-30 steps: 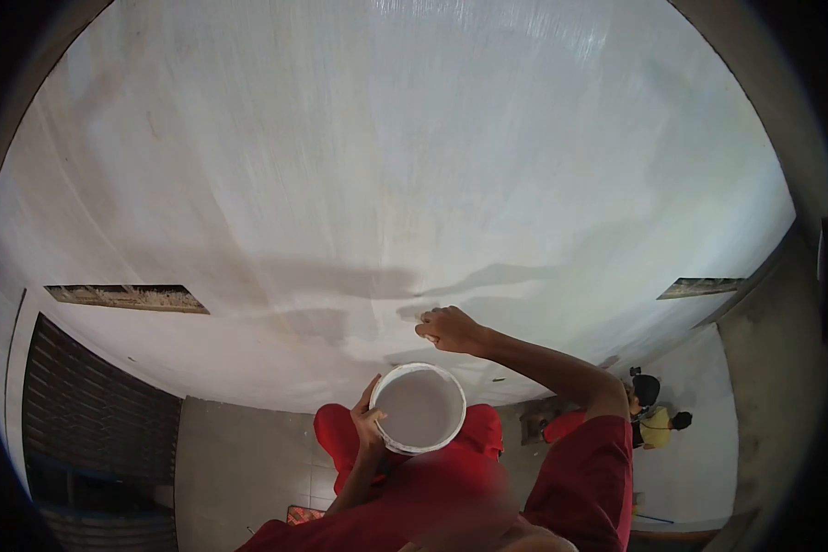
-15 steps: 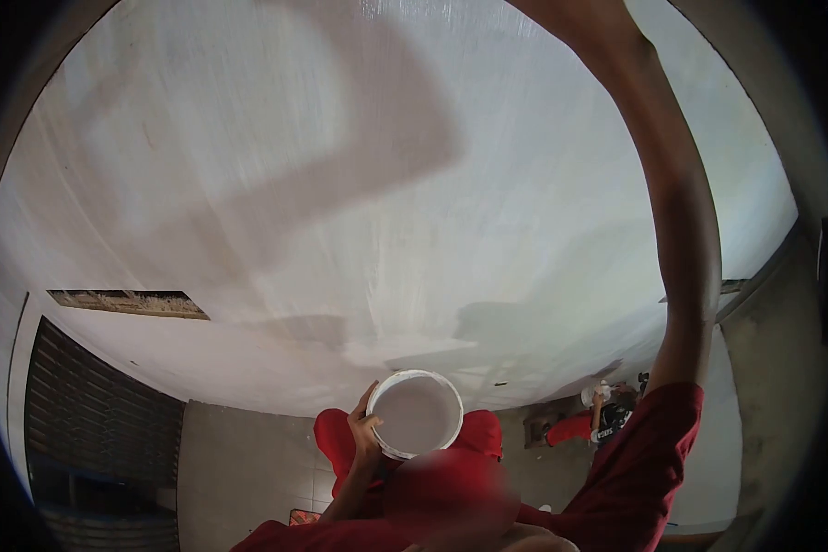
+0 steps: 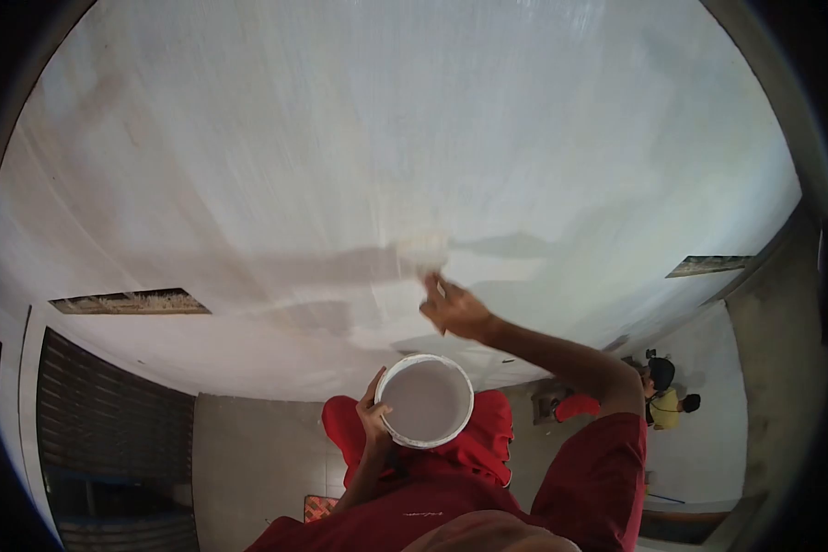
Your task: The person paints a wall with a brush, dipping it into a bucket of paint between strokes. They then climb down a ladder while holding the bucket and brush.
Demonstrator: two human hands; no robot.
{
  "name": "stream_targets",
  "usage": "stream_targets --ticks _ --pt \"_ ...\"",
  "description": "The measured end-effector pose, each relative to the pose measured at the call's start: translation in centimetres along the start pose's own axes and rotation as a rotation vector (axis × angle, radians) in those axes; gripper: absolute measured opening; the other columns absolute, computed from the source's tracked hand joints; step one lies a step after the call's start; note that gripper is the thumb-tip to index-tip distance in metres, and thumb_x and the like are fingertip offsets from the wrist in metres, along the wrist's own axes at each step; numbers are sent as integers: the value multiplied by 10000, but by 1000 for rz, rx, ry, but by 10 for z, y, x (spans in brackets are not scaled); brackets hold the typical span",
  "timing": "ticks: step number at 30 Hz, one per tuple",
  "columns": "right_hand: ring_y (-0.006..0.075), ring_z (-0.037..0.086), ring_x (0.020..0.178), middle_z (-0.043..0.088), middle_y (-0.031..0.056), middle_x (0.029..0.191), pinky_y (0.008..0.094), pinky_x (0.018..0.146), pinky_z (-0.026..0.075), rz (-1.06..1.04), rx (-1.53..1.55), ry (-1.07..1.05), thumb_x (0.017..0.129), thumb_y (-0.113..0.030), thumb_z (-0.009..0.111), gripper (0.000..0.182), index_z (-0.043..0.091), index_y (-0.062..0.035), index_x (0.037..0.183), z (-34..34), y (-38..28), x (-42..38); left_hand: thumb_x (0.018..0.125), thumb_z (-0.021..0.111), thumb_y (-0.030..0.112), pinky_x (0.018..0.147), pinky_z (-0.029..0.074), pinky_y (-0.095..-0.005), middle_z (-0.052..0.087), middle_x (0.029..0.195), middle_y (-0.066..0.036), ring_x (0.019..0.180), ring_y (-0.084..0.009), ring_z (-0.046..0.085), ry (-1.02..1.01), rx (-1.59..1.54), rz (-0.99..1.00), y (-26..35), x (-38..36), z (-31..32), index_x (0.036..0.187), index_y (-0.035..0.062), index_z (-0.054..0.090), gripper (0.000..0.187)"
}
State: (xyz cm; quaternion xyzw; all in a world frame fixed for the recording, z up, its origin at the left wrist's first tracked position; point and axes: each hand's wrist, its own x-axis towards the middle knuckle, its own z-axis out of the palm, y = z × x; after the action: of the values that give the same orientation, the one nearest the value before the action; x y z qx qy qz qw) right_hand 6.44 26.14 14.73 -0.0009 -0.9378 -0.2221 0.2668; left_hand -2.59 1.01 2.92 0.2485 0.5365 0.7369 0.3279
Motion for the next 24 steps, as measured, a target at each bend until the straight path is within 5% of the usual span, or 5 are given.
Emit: stream_targets --ticks 3,10,13,18,24 --pt "346 620 1019 542 256 1145 374 736 574 200 365 -363 747 -182 656 159 596 -52 814 -25 -4 3 573 480 120 934 468 -308 622 1203 -178 1026 -226 616 -10 -111 -5 -11 2 -2 1322 -55 521 771" --pt "274 658 950 634 145 1120 354 715 559 110 -112 443 751 -77 652 170 686 -90 917 -232 101 148 568 470 99 927 472 -299 620 1206 -182 1024 -221 619 -1 -68 -14 -22 4 -9 1324 -60 516 774" --pt "231 682 816 659 106 1102 328 645 551 123 -391 522 746 2 670 211 685 -72 942 -274 138 186 569 464 87 925 474 -299 633 1177 -172 1022 -215 619 2 -115 -69 -7 2 -4 1321 -65 516 769" --pt "314 673 932 605 226 1129 324 661 583 -25 -537 532 773 -106 613 75 552 -78 740 -179 150 170 570 467 95 916 480 -302 640 1159 -162 1013 -212 622 9 -141 -50 -8 2 -2 1326 -66 510 774" --pt "511 505 1175 446 405 1255 424 870 558 -17 -193 94 809 -112 592 135 542 13 805 -26 31 38 562 469 97 908 484 -297 637 1167 -163 1006 -209 623 -22 -200 -64 -6 4 -2 1328 -67 508 784"
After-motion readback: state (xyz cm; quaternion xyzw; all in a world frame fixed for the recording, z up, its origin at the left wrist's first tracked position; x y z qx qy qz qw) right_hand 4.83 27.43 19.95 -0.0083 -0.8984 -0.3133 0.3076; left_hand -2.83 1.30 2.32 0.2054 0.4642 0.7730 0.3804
